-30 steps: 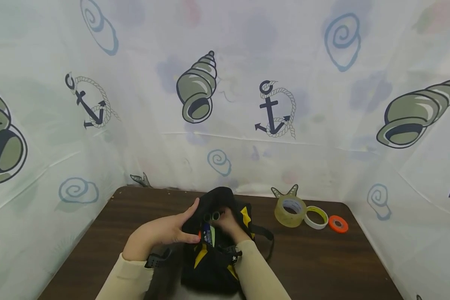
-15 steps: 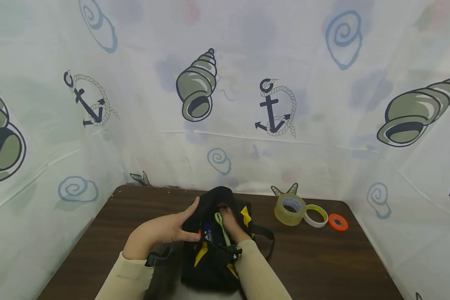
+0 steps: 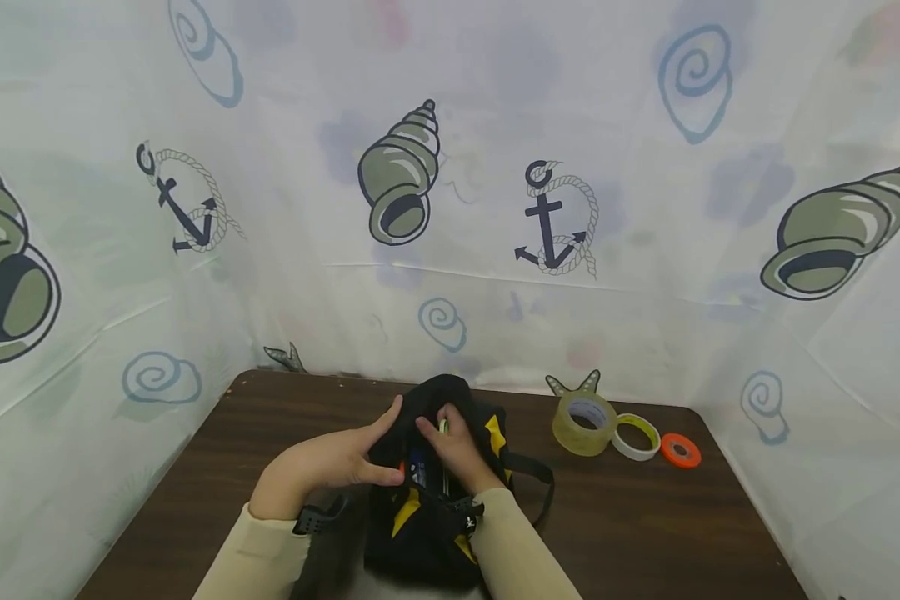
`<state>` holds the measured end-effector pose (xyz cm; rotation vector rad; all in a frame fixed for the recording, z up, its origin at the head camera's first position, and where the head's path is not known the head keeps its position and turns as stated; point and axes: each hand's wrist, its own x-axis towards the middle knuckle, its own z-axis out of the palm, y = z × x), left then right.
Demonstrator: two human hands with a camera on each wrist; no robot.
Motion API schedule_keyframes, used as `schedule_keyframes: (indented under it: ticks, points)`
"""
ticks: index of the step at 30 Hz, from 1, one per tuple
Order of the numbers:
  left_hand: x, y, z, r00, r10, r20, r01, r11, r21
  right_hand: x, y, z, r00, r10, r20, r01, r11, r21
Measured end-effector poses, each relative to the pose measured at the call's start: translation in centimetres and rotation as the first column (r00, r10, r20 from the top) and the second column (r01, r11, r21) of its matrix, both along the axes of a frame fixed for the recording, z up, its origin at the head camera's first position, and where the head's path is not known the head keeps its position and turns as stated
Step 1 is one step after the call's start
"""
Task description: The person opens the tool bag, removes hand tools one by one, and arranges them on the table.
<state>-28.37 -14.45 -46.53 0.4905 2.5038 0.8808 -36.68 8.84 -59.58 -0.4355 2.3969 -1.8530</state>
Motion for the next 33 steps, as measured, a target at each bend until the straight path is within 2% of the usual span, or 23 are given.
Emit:
schedule_keyframes:
  ticks: [4,8,13,18,20,23,25,28,31,33]
  points:
    - [0.1,-0.2,-0.3,1.0,-0.016,-0.008,0.016,1.0,-0.001,1.0,0.4,1.1,0.999,0.045,-0.02,-0.043,0.995,0.086]
    - [0.0,-0.2,-0.5,0.999,-0.034,-0.026,0.034,0.999,0.014,2.1,1.2,3.1,0.987,0.153,-0.044,-0.144,0.975,0.167]
    - [-0.1,-0.2,-0.4,1.0,-0.02,-0.022,0.021,1.0,0.014,3.0,1.8,5.3,0.972,0.208,-0.11,-0.184,0.964,0.194]
    - [-0.1,-0.4,-0.2,1.0,-0.004,-0.019,0.004,1.0,-0.006,4.5,2.6,7.5,0.959,0.164,-0.23,-0.121,0.975,0.188]
    - [0.0,-0.4,-0.1,1.0,-0.003,-0.017,0.003,1.0,-0.004,5.2,2.9,8.4,0.942,0.132,-0.307,-0.069,0.976,0.207]
    - [0.0,-0.5,0.1,1.0,0.001,-0.016,-0.001,1.0,0.002,6.0,3.4,9.5,0.904,0.093,-0.417,0.0,0.976,0.217]
    - [0.0,-0.5,0.2,1.0,0.005,-0.014,-0.005,1.0,0.006,6.4,3.7,10.1,0.879,0.053,-0.474,0.039,0.982,0.183]
    - [0.0,-0.4,0.2,1.0,0.014,-0.013,-0.014,1.0,0.003,7.0,4.1,10.6,0.861,-0.023,-0.508,0.06,0.997,0.056]
    - [0.1,-0.4,0.1,1.0,0.024,-0.005,-0.024,1.0,0.003,7.6,4.7,10.9,0.846,-0.083,-0.526,0.029,0.994,-0.109]
    - [0.1,-0.4,0.0,1.0,0.03,0.003,-0.031,1.0,0.005,8.1,5.1,11.0,0.826,-0.116,-0.552,0.005,0.98,-0.198]
